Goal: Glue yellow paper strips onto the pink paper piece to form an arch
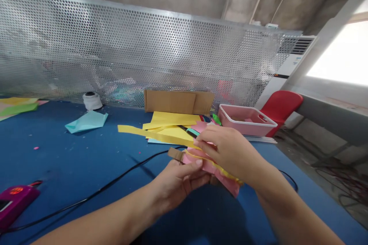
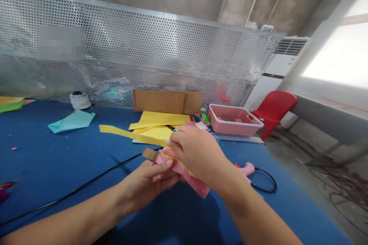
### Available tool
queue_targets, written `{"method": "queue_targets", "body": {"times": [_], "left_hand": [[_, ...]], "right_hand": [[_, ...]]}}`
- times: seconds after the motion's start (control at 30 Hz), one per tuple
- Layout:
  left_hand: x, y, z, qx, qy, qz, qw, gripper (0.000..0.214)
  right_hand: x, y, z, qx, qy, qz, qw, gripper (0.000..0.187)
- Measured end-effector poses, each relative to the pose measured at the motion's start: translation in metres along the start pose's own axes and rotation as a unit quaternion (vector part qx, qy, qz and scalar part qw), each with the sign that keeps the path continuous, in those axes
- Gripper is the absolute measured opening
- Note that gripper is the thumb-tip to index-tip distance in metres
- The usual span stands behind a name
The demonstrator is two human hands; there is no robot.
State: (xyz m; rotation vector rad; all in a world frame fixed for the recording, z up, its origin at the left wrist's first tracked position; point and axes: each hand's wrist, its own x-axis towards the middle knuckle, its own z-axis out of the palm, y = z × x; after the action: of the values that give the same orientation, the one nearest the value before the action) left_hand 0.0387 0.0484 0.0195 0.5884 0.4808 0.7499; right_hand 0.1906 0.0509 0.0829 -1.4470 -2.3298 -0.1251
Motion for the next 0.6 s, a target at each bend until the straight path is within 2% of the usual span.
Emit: {"method": "queue_targets", "body": {"times": [0.17, 0.33, 0.4, 0.47, 0.6], "left_hand": [[-0.002, 0.018, 0.000, 0.069, -0.026, 0.054, 0.996, 0.028], [-0.008, 0.040, 0.007, 0.004, 0.009, 0.061, 0.998, 0.025], [-0.010, 0.046, 0.010, 0.033, 0.018, 0.073, 0.997, 0.025], [-0.011, 0.049, 0.012, 0.091, 0.019, 0.094, 0.991, 0.023], [-0.014, 0.049, 0.013, 0.146, 0.022, 0.121, 0.982, 0.022]], "right_hand": [[0.001, 0.002, -0.002, 0.018, 0.062, -0.004, 0.998, 0.027], [-0.003, -0.004, -0.010, 0.037, 0.157, -0.031, 0.986, 0.025], [-0.004, -0.007, -0.012, 0.043, 0.191, -0.044, 0.980, 0.024], [-0.005, -0.008, -0.012, 0.050, 0.204, -0.047, 0.977, 0.024], [-0.006, -0.006, -0.013, 0.077, 0.174, -0.035, 0.981, 0.023]]}}
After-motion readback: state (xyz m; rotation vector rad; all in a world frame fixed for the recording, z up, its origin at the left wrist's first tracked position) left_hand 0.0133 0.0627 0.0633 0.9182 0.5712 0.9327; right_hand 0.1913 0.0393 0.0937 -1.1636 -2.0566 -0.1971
